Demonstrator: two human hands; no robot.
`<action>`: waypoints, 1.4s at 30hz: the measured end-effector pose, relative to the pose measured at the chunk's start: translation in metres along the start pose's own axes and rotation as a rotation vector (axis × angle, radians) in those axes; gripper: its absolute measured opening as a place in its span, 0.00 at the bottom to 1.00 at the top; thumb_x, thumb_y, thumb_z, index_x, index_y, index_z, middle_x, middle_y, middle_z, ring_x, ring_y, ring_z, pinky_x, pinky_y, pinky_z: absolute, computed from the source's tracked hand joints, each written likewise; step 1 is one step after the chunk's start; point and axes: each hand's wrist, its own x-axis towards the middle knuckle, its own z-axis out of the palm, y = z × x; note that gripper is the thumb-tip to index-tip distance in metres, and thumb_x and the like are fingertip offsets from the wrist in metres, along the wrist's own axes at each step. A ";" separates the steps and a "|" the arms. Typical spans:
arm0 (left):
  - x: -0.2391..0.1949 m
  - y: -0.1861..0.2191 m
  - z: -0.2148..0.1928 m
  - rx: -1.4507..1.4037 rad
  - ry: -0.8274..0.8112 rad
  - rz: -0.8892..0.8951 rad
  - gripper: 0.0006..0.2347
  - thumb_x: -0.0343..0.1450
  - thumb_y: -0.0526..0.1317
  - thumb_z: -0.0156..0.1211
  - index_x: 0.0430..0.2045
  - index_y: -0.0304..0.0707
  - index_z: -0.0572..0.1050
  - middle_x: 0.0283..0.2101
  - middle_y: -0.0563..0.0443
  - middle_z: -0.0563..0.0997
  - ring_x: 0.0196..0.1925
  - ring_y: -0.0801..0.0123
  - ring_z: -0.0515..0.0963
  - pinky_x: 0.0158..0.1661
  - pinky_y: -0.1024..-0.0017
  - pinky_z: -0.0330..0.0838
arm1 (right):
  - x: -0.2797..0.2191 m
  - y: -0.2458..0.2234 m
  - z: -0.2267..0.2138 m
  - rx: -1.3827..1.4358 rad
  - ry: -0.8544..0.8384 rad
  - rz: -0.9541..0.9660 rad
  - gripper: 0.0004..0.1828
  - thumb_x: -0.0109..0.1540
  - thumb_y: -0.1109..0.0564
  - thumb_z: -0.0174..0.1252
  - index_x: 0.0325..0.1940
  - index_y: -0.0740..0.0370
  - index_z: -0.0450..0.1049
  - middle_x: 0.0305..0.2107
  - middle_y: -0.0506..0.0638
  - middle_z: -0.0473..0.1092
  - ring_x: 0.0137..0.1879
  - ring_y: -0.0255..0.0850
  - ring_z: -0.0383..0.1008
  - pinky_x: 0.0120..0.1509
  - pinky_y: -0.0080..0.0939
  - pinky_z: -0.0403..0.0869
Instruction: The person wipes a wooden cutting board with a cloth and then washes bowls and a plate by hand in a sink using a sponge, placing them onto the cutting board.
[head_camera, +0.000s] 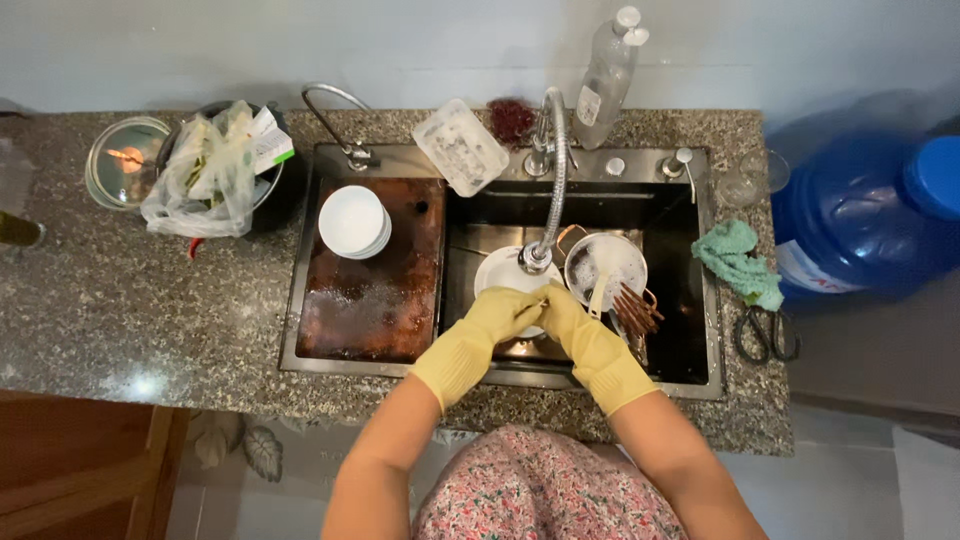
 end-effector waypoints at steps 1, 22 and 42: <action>0.002 0.001 0.004 0.071 -0.070 0.042 0.15 0.73 0.58 0.44 0.39 0.59 0.77 0.42 0.58 0.83 0.51 0.59 0.80 0.54 0.59 0.74 | 0.014 0.004 -0.009 0.002 0.049 0.003 0.45 0.51 0.71 0.60 0.67 0.46 0.52 0.47 0.58 0.61 0.33 0.48 0.67 0.29 0.47 0.73; 0.020 0.006 0.013 -0.368 -0.089 -0.756 0.34 0.66 0.62 0.54 0.58 0.31 0.66 0.52 0.32 0.77 0.53 0.51 0.79 0.55 0.51 0.73 | -0.063 -0.009 0.005 -1.082 0.270 -0.419 0.38 0.54 0.56 0.51 0.70 0.35 0.59 0.64 0.54 0.62 0.71 0.50 0.60 0.76 0.49 0.58; 0.007 0.000 0.006 0.235 0.279 0.582 0.25 0.63 0.45 0.62 0.55 0.41 0.67 0.46 0.41 0.79 0.52 0.54 0.79 0.59 0.61 0.70 | -0.058 -0.026 0.029 -0.780 0.333 -0.430 0.23 0.61 0.36 0.57 0.58 0.42 0.75 0.53 0.45 0.73 0.62 0.40 0.69 0.67 0.43 0.66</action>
